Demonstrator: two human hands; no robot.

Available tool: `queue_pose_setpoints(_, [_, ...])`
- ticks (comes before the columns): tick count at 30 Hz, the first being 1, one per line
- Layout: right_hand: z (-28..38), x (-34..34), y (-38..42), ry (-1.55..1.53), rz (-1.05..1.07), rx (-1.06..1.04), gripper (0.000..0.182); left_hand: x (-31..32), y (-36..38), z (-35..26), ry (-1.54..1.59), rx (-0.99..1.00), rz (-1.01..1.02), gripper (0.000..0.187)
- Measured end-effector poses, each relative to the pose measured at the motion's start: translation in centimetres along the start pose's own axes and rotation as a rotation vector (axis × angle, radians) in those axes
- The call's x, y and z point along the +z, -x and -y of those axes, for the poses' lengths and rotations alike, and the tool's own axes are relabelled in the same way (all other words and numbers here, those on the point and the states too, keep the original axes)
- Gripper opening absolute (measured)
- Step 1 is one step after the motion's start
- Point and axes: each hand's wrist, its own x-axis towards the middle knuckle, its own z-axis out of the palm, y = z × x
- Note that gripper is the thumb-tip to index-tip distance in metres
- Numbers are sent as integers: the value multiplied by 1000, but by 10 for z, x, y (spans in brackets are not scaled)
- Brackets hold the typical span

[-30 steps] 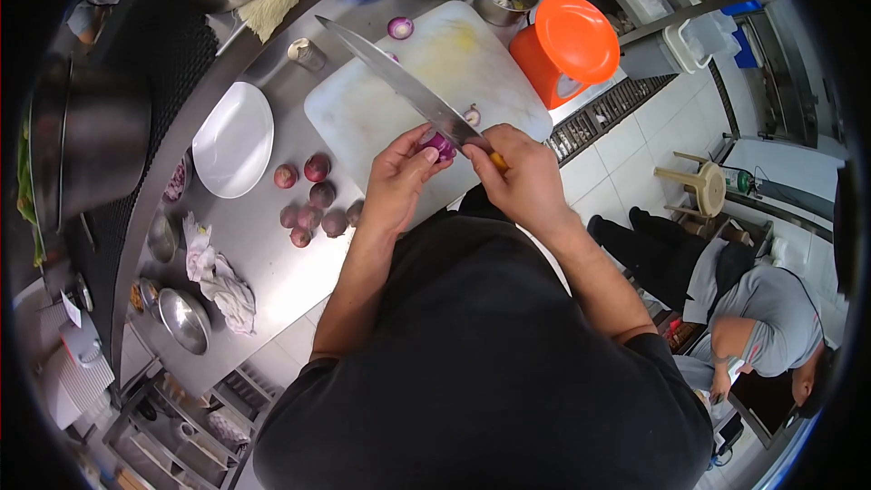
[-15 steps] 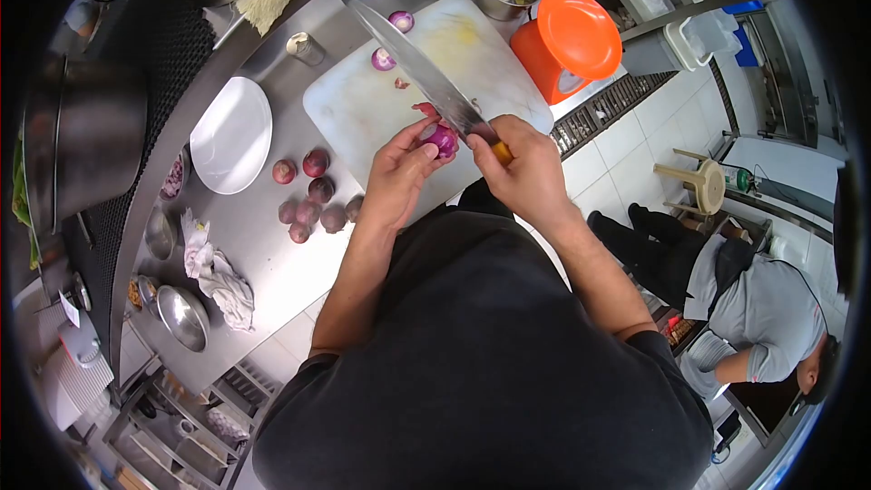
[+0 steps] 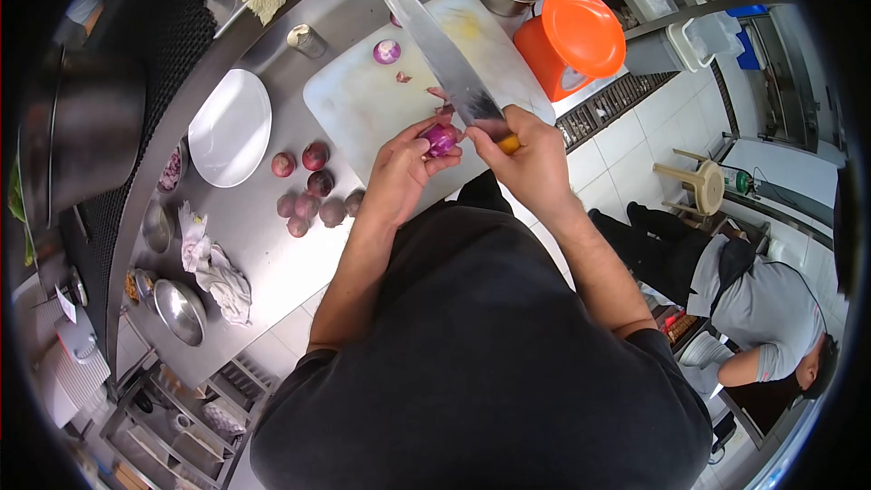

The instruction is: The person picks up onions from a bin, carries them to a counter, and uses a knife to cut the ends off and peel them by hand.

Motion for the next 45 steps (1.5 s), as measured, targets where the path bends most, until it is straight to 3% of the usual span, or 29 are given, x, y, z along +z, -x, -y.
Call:
queue_pose_setpoints(15, [7,-8,-2,-22,56,19,36,3,-3,4,-6,-58,-88,50])
queue_pose_setpoints(21, [13,-13,-4,-42,44,43,37,-7,-4,1,74,-109,-18,57])
queue_pose_setpoints(33, [13,-2,4,102,92,-65,29,6,-6,4,-115,38,-222,42])
queue_pose_setpoints(39, [6,-3,-1,190,140,-69,26,10,-1,-2,-323,102,-216,41])
queue_pose_setpoints(45, [3,-6,-3,173,122,-54,27,10,-1,-5,-296,94,-184,43])
